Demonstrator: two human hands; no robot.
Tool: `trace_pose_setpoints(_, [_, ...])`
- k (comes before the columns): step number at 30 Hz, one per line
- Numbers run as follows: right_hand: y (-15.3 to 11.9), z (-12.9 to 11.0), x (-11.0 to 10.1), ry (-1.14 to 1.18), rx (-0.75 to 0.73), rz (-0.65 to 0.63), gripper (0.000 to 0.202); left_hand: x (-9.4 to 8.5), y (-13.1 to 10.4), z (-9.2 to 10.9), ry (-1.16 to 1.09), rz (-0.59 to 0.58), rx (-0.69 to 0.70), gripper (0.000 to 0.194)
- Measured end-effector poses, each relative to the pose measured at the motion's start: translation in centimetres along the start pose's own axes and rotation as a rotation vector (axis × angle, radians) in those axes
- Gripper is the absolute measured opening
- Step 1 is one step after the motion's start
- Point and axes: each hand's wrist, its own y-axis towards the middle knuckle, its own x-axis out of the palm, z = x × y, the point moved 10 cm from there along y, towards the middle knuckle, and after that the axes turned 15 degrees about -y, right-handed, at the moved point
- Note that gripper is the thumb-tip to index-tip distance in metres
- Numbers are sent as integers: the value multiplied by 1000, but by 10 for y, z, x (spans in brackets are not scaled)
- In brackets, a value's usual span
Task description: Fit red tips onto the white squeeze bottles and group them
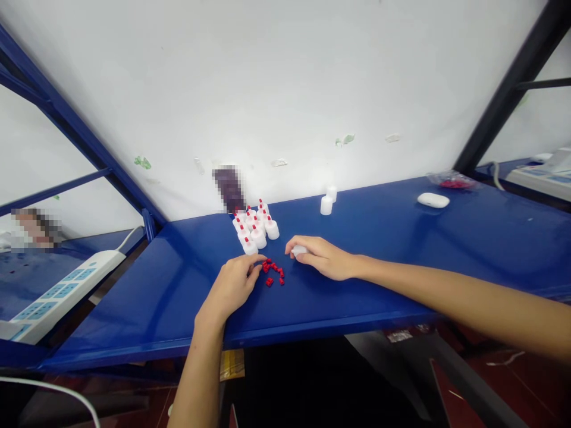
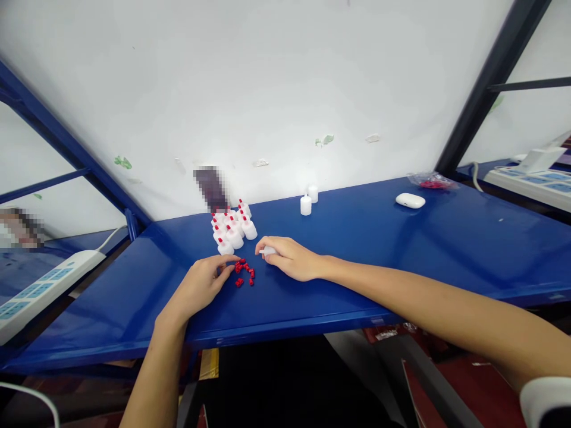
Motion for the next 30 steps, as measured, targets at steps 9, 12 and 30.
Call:
trace_pose_setpoints(9, [-1,0,-1,-124,-3,42,20,-7,-1,-1,-74,43,-16,24])
trace_pose_setpoints(12, [-3,-5,0,-177,-55,55,19,-11,-3,15,-185,73,26,23])
trace_pose_setpoints(30, [-10,-30,-8,-314,-197,146,15,12,-5,48,-564,163,160,21])
